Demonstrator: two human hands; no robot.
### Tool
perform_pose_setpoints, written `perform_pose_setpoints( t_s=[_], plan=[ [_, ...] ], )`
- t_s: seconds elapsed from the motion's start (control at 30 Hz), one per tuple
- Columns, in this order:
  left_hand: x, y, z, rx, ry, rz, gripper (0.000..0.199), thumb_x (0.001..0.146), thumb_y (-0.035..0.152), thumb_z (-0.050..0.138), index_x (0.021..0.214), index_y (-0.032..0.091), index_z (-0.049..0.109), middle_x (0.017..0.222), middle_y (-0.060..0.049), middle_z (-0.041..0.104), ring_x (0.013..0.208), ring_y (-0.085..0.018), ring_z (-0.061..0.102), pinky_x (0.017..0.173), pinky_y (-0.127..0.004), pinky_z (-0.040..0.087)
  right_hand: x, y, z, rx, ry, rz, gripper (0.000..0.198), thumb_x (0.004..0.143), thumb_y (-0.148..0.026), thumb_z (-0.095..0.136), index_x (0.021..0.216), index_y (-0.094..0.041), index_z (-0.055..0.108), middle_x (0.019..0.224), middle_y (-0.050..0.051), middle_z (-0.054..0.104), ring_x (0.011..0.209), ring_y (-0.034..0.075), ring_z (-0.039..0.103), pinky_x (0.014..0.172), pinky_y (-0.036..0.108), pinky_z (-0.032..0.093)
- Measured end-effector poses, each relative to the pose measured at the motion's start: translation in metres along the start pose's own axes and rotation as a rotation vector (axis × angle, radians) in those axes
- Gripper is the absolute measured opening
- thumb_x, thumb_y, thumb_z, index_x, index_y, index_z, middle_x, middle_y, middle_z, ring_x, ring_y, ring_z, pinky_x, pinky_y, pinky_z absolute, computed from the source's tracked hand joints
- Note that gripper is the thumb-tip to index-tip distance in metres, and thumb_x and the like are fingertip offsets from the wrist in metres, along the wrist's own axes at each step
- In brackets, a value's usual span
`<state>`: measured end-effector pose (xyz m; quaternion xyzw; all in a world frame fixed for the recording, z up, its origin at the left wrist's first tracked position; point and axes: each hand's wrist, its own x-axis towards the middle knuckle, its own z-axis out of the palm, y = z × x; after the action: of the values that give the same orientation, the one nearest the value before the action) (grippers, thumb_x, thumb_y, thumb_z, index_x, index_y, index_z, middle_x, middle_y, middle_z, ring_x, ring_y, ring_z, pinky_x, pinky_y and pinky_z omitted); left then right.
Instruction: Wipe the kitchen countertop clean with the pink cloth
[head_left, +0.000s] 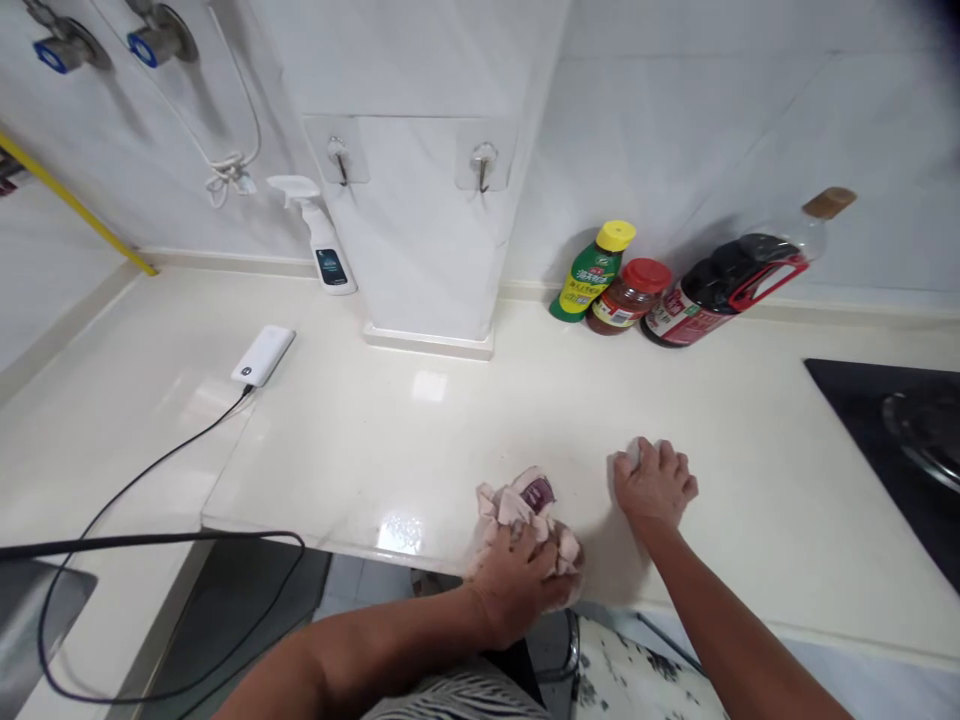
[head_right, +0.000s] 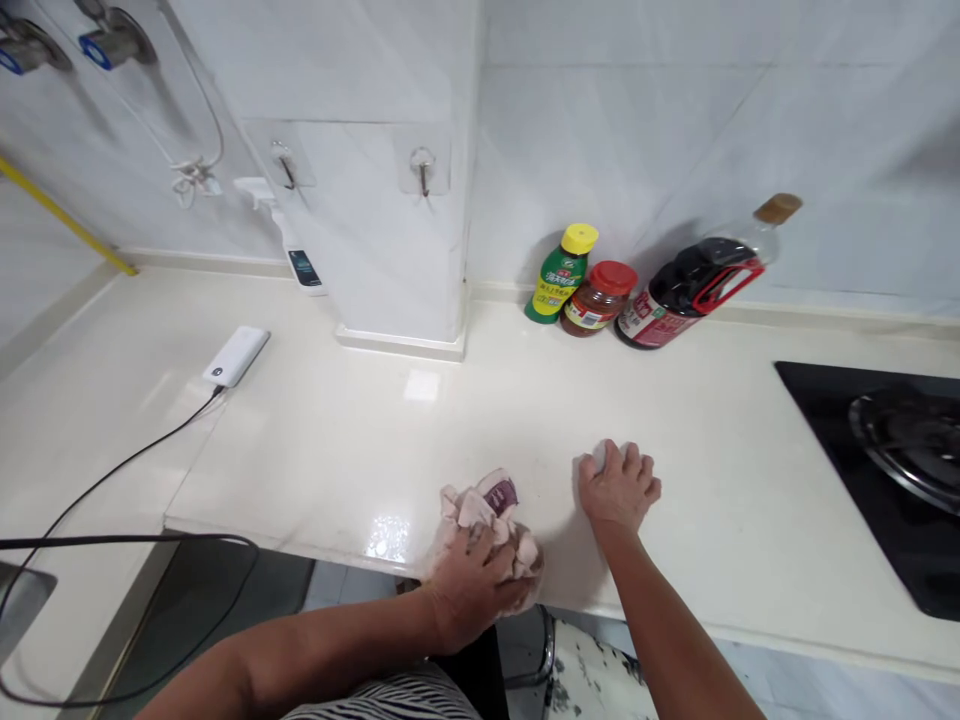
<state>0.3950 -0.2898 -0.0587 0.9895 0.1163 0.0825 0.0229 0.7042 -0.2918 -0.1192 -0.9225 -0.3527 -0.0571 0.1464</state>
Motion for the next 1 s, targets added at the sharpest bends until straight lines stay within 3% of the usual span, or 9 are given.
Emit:
perform_pose_setpoints(
  t_s=[0.13, 0.3, 0.5, 0.57, 0.67, 0.8, 0.9, 1.0],
  plan=[
    [0.005, 0.006, 0.017, 0.024, 0.071, 0.003, 0.052, 0.097, 0.041, 0.052, 0.148, 0.042, 0.045, 0.157, -0.008, 0.044, 0.137, -0.038, 0.041, 0.1, -0.058, 0.041, 0.001, -0.001, 0.0, -0.012, 0.001, 0.005, 0.063, 0.096, -0.052, 0.034, 0.143, -0.018, 0.056, 0.158, 0.018, 0.043, 0.149, 0.038, 0.031, 0.117, 0.064, 0.027],
    [-0.059, -0.031, 0.023, -0.033, 0.057, -0.138, 0.046, 0.093, 0.046, 0.061, 0.138, 0.051, 0.055, 0.157, 0.0, 0.047, 0.14, -0.035, 0.04, 0.109, -0.057, 0.035, 0.002, -0.002, -0.001, -0.029, -0.016, 0.011, 0.064, 0.096, -0.053, 0.031, 0.144, -0.018, 0.055, 0.158, 0.016, 0.043, 0.149, 0.036, 0.03, 0.117, 0.062, 0.027],
    [-0.183, -0.123, -0.022, -0.004, -0.115, -0.252, 0.077, 0.072, 0.051, 0.084, 0.142, 0.051, 0.052, 0.154, -0.003, 0.054, 0.145, -0.038, 0.039, 0.118, -0.063, 0.024, 0.003, -0.003, -0.003, -0.034, -0.071, 0.03, 0.065, 0.097, -0.053, 0.027, 0.147, -0.018, 0.052, 0.16, 0.016, 0.039, 0.151, 0.036, 0.026, 0.118, 0.061, 0.024],
    [-0.219, -0.149, -0.043, 0.043, -0.146, -0.371, 0.075, 0.07, 0.041, 0.086, 0.138, 0.052, 0.056, 0.155, -0.003, 0.054, 0.149, -0.039, 0.037, 0.12, -0.063, 0.023, 0.003, -0.004, -0.004, -0.026, -0.08, 0.035, 0.064, 0.097, -0.052, 0.028, 0.146, -0.018, 0.052, 0.16, 0.017, 0.039, 0.151, 0.036, 0.026, 0.118, 0.062, 0.024],
    [-0.255, -0.173, -0.065, 0.135, -0.21, -0.499, 0.077, 0.072, 0.016, 0.077, 0.139, 0.05, 0.057, 0.16, -0.003, 0.048, 0.152, -0.039, 0.033, 0.116, -0.055, 0.036, 0.004, -0.006, -0.008, -0.016, -0.092, 0.028, 0.062, 0.098, -0.05, 0.03, 0.146, -0.018, 0.052, 0.16, 0.018, 0.039, 0.151, 0.036, 0.025, 0.118, 0.062, 0.023],
    [-0.259, -0.175, -0.068, 0.225, -0.239, -0.536, 0.077, 0.072, 0.004, 0.066, 0.135, 0.047, 0.062, 0.155, -0.004, 0.053, 0.138, -0.039, 0.05, 0.102, -0.049, 0.049, 0.005, -0.012, -0.013, -0.017, -0.122, 0.042, 0.062, 0.098, -0.047, 0.03, 0.148, -0.016, 0.05, 0.162, 0.018, 0.037, 0.152, 0.037, 0.022, 0.118, 0.063, 0.022],
    [-0.235, -0.159, -0.059, 0.269, -0.253, -0.544, 0.071, 0.073, 0.007, 0.068, 0.132, 0.045, 0.065, 0.148, -0.006, 0.06, 0.127, -0.041, 0.057, 0.096, -0.053, 0.052, 0.005, -0.016, -0.014, -0.02, -0.133, 0.055, 0.062, 0.098, -0.046, 0.03, 0.149, -0.015, 0.049, 0.163, 0.018, 0.035, 0.153, 0.037, 0.021, 0.12, 0.063, 0.019],
    [-0.196, -0.137, -0.047, 0.254, -0.282, -0.453, 0.073, 0.072, 0.01, 0.073, 0.136, 0.045, 0.062, 0.146, -0.008, 0.062, 0.124, -0.042, 0.059, 0.093, -0.055, 0.052, 0.006, -0.018, -0.016, -0.02, -0.138, 0.059, 0.062, 0.098, -0.044, 0.032, 0.149, -0.014, 0.049, 0.164, 0.018, 0.033, 0.154, 0.037, 0.02, 0.121, 0.062, 0.017]
  ],
)
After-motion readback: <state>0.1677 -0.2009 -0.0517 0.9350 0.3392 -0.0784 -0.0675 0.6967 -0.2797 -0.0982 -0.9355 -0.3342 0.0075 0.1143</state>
